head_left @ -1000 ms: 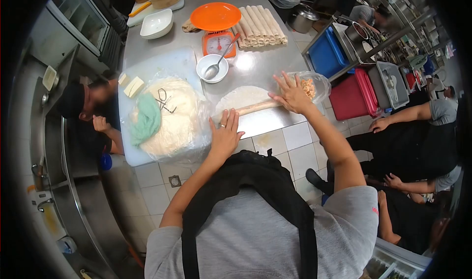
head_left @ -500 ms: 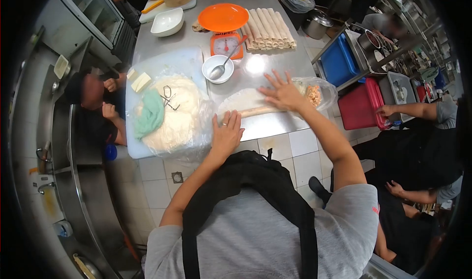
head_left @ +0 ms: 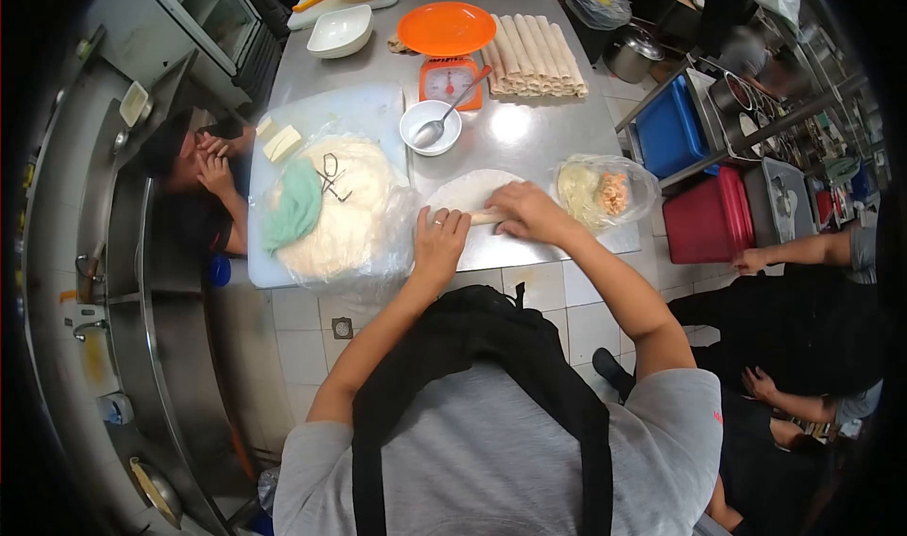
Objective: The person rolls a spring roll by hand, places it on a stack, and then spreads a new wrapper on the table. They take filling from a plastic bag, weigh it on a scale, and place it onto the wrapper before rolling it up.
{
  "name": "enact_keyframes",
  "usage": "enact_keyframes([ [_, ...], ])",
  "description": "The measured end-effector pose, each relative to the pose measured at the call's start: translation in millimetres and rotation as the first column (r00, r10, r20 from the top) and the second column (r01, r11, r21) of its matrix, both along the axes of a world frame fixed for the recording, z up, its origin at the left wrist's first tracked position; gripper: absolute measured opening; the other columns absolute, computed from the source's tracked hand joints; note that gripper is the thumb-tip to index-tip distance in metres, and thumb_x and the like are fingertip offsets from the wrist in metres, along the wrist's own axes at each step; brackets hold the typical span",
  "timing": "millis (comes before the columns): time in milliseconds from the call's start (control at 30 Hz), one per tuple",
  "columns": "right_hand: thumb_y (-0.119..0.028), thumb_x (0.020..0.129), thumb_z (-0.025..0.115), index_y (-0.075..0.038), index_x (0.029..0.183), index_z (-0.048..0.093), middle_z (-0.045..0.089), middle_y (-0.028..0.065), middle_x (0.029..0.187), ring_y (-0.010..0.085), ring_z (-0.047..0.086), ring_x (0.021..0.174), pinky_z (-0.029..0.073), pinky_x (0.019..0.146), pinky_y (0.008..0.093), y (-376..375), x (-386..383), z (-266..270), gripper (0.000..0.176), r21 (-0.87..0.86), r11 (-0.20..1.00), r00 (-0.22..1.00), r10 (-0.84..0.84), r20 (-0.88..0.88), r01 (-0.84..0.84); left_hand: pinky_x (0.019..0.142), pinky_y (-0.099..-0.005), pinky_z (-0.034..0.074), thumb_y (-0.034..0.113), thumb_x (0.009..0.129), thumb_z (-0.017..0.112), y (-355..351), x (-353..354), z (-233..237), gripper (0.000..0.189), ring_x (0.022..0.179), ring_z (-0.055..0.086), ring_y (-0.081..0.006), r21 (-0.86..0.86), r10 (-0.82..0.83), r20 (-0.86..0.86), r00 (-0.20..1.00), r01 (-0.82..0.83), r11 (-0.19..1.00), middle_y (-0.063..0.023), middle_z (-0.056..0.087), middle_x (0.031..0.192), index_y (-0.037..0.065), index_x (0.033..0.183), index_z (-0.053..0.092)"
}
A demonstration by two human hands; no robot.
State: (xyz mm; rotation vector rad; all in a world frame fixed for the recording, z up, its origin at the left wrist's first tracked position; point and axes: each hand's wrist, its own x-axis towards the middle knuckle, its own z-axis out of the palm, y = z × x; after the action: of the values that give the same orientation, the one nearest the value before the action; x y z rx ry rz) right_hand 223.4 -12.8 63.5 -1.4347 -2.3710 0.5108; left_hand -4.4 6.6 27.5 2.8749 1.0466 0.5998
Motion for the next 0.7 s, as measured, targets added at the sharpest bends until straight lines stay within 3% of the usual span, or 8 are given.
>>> enact_keyframes([
  [67,-0.006,0.075,0.059,-0.010,0.120,0.057,0.064,0.0084,0.096,0.0277,0.060,0.089,0.045,0.083,0.0406,-3.8,-12.6,-21.4,0.045,0.155,0.988,0.999,0.011,-0.036,-0.005,0.100,-0.0500,0.032,0.007,0.075,0.056,4.2,1.7,0.6,0.035,0.102,0.055,-0.0245,0.000,-0.002,-0.032,0.999,0.002,1.000,-0.0089,0.059,0.106,0.005,0.110,0.057],
  [167,-0.002,0.074,0.054,-0.010,0.123,0.054,0.064,0.0098,0.095,0.0276,0.061,0.087,0.049,0.076,0.0368,-5.6,-20.0,-13.4,0.049,0.086,0.993,0.994,-0.090,0.068,0.084,0.099,-0.0477,0.034,0.006,0.074,0.055,11.0,8.8,6.8,0.032,0.098,0.056,-0.0236,-0.021,0.005,-0.142,0.990,-0.008,1.000,-0.0096,0.060,0.102,0.004,0.106,0.058],
  [233,-0.001,0.075,0.054,-0.010,0.125,0.052,0.064,0.0102,0.095,0.0275,0.060,0.087,0.049,0.075,0.0368,-6.0,-22.6,-16.5,0.051,0.179,0.983,0.998,-0.056,0.017,0.052,0.099,-0.0471,0.034,0.007,0.075,0.055,11.3,12.7,9.5,0.029,0.095,0.056,-0.0231,-0.034,0.009,-0.222,0.975,-0.017,0.999,-0.0098,0.060,0.099,0.004,0.104,0.058],
  [300,-0.001,0.075,0.053,-0.010,0.127,0.050,0.063,0.0107,0.094,0.0274,0.060,0.088,0.050,0.075,0.0368,-4.3,-22.1,-17.4,0.053,0.278,0.960,1.000,-0.015,-0.023,0.021,0.099,-0.0473,0.035,0.007,0.076,0.054,13.2,17.5,11.4,0.023,0.088,0.058,-0.0220,0.245,0.053,-0.035,0.998,-0.043,0.969,-0.0078,0.059,0.087,0.003,0.099,0.058],
  [400,-0.001,0.077,0.051,-0.011,0.132,0.046,0.063,0.0117,0.093,0.0284,0.060,0.087,0.049,0.078,0.0383,-2.9,-23.8,-19.8,0.056,0.232,0.971,0.998,-0.055,0.021,0.049,0.098,-0.0489,0.035,0.007,0.077,0.053,19.0,17.5,6.2,0.020,0.088,0.057,-0.0216,0.169,0.011,-0.167,0.986,0.018,0.985,-0.0072,0.057,0.083,0.004,0.096,0.059],
  [533,-0.002,0.077,0.052,-0.012,0.135,0.044,0.063,0.0119,0.093,0.0289,0.059,0.090,0.049,0.083,0.0398,2.5,-27.3,-18.3,0.059,0.323,0.944,0.990,-0.105,0.099,0.067,0.097,-0.0500,0.035,0.010,0.076,0.055,27.0,20.1,4.3,0.020,0.086,0.057,-0.0210,0.167,0.007,-0.176,0.984,0.023,0.986,-0.0074,0.057,0.081,0.001,0.093,0.061],
  [633,0.000,0.075,0.053,-0.013,0.137,0.041,0.063,0.0117,0.093,0.0286,0.059,0.092,0.048,0.084,0.0402,7.7,-23.0,-21.5,0.064,0.279,0.957,0.987,-0.118,0.106,0.085,0.097,-0.0498,0.036,0.009,0.076,0.055,29.4,21.8,7.0,0.021,0.082,0.058,-0.0209,0.178,-0.001,-0.144,0.990,0.027,0.984,-0.0073,0.057,0.080,0.001,0.094,0.060],
  [700,0.001,0.074,0.053,-0.013,0.138,0.040,0.062,0.0117,0.092,0.0284,0.058,0.092,0.048,0.085,0.0403,9.2,-21.9,-24.0,0.067,0.254,0.962,0.982,-0.135,0.131,0.099,0.097,-0.0500,0.036,0.008,0.075,0.054,31.7,25.2,7.7,0.021,0.076,0.059,-0.0214,0.308,-0.021,-0.031,0.999,0.030,0.951,-0.0070,0.055,0.075,0.002,0.094,0.059],
])
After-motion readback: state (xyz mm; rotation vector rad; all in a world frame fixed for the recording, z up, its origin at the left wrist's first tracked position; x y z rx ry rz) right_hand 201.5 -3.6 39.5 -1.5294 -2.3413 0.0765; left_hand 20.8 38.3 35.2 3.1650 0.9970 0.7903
